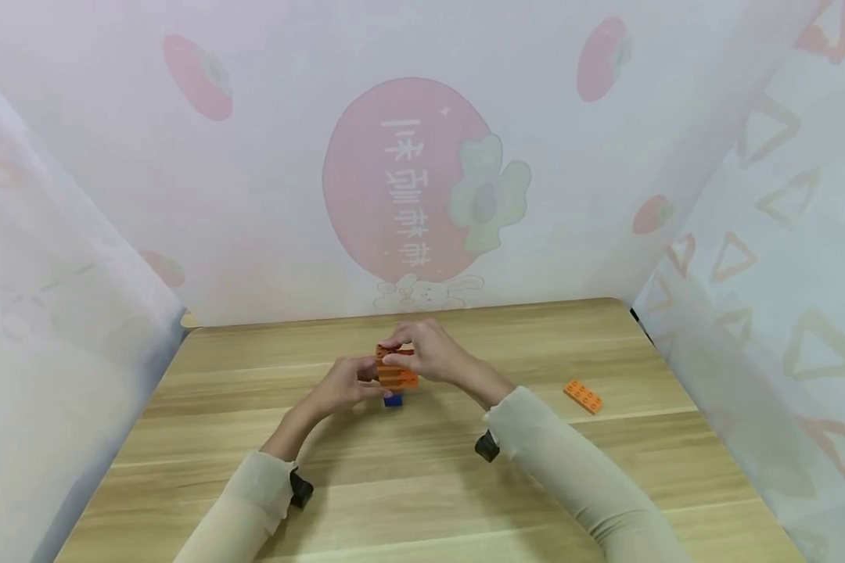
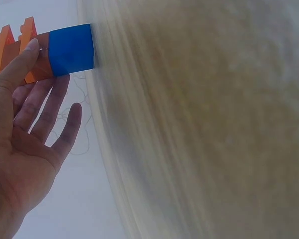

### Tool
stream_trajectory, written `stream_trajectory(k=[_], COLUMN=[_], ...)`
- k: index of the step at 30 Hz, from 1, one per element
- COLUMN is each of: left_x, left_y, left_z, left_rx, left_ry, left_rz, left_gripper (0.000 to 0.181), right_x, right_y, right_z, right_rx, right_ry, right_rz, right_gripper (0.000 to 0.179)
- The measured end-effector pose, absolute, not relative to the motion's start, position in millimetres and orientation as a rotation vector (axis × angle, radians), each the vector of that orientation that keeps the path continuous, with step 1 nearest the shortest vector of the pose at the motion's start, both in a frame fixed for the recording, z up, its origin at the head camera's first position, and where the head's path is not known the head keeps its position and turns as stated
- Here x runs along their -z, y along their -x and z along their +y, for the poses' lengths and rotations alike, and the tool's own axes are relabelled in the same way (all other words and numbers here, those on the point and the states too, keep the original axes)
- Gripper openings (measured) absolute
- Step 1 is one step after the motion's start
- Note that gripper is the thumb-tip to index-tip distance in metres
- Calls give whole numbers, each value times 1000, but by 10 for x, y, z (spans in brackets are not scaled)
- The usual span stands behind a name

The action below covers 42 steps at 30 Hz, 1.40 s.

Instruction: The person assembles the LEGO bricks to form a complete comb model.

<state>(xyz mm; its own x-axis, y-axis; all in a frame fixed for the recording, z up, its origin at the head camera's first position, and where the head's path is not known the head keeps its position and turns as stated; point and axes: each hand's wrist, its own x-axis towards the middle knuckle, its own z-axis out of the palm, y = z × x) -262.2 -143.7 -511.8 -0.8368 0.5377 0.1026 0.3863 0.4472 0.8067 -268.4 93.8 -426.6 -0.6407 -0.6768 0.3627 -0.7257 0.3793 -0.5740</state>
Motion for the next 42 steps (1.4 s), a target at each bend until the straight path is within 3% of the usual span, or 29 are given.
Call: stream_trajectory(k=[21,32,42], left_x=[5121,5106,5117], left_y=[2626,2628,2622], left_z=[-1425,-1389,-1372], left_rx=[-1323,-1321,-1326], left_ry=[-814,-808,-801], left_rz=[2561,2565,2560], left_gripper=[29,30,30], right_x=[4230,4127,4141], right_y=[2691,2746,2787], right_z=[991,1296,1721], right_rx=[-958,-903,-849], right_ry=[-1399,-1385,-1369], right_rz=[-2518,-2590,-2559], right_gripper=[29,39,36])
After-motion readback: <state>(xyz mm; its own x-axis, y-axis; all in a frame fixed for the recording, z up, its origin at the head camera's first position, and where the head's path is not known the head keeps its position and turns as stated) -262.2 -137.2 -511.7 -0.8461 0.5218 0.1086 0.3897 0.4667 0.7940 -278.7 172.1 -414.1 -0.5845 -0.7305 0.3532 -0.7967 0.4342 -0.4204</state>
